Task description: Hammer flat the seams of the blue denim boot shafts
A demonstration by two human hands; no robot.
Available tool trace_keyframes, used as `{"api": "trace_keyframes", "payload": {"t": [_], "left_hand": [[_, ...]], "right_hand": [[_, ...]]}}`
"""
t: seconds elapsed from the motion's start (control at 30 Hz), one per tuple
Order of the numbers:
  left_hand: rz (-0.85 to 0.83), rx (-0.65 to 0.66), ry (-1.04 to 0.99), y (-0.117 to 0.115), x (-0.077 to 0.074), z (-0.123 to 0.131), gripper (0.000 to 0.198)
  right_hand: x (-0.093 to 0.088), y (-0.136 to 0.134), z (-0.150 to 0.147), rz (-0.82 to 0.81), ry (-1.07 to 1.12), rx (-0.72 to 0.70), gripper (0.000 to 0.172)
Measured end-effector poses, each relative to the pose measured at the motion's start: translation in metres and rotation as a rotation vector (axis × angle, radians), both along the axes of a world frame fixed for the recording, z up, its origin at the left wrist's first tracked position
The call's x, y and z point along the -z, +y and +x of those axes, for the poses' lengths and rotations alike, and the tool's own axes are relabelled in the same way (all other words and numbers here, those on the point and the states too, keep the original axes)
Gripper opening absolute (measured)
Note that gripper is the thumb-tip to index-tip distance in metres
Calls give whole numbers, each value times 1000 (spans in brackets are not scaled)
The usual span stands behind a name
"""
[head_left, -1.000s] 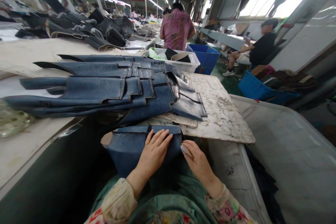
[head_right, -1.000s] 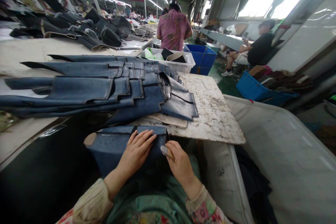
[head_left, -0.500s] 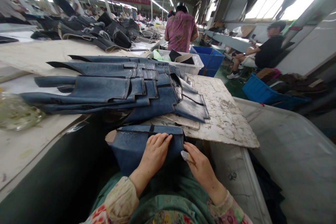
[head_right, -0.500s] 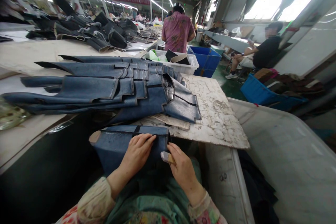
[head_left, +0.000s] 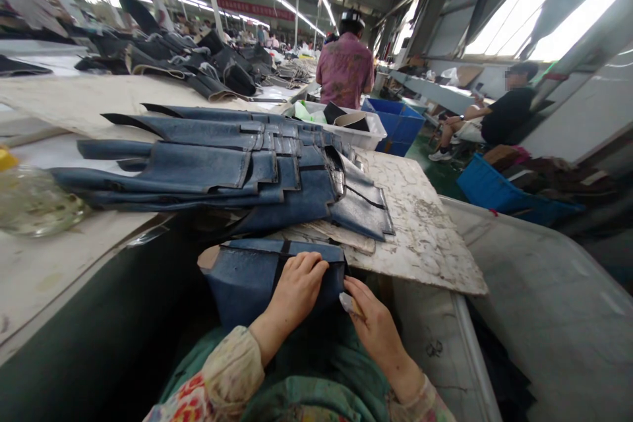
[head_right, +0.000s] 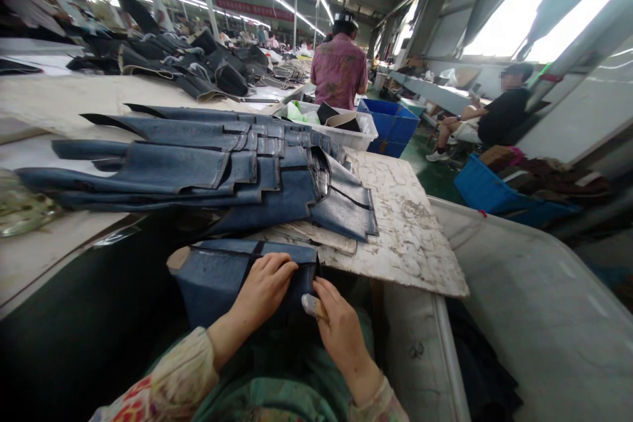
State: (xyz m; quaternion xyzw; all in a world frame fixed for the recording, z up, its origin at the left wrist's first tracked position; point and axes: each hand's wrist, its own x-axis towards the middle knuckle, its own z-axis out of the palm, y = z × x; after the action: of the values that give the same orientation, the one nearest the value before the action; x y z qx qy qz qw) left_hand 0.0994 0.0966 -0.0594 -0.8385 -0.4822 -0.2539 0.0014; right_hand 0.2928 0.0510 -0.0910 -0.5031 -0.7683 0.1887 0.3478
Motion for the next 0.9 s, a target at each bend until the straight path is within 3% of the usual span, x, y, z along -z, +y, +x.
{"api": "trace_keyframes", "payload": {"t": [0.2, 0.37, 0.6, 0.8, 0.9], "left_hand": [[-58, -97, 55, 5, -16, 0, 9], [-45, 5, 125, 2, -21, 6, 18], [-6, 97, 146, 0, -3, 18, 32], [-23, 134, 132, -1, 5, 20, 33], [-12, 132, 102, 0, 6, 22, 32]], "right_hand": [[2, 2, 1, 10, -13, -12, 39], [-6, 8, 1, 14, 28, -10, 28], [-18, 16, 12, 4, -5, -108, 26], [-17, 20, 23, -3, -117, 135, 44], [-21, 22, 20, 8, -209, 168, 43]]}}
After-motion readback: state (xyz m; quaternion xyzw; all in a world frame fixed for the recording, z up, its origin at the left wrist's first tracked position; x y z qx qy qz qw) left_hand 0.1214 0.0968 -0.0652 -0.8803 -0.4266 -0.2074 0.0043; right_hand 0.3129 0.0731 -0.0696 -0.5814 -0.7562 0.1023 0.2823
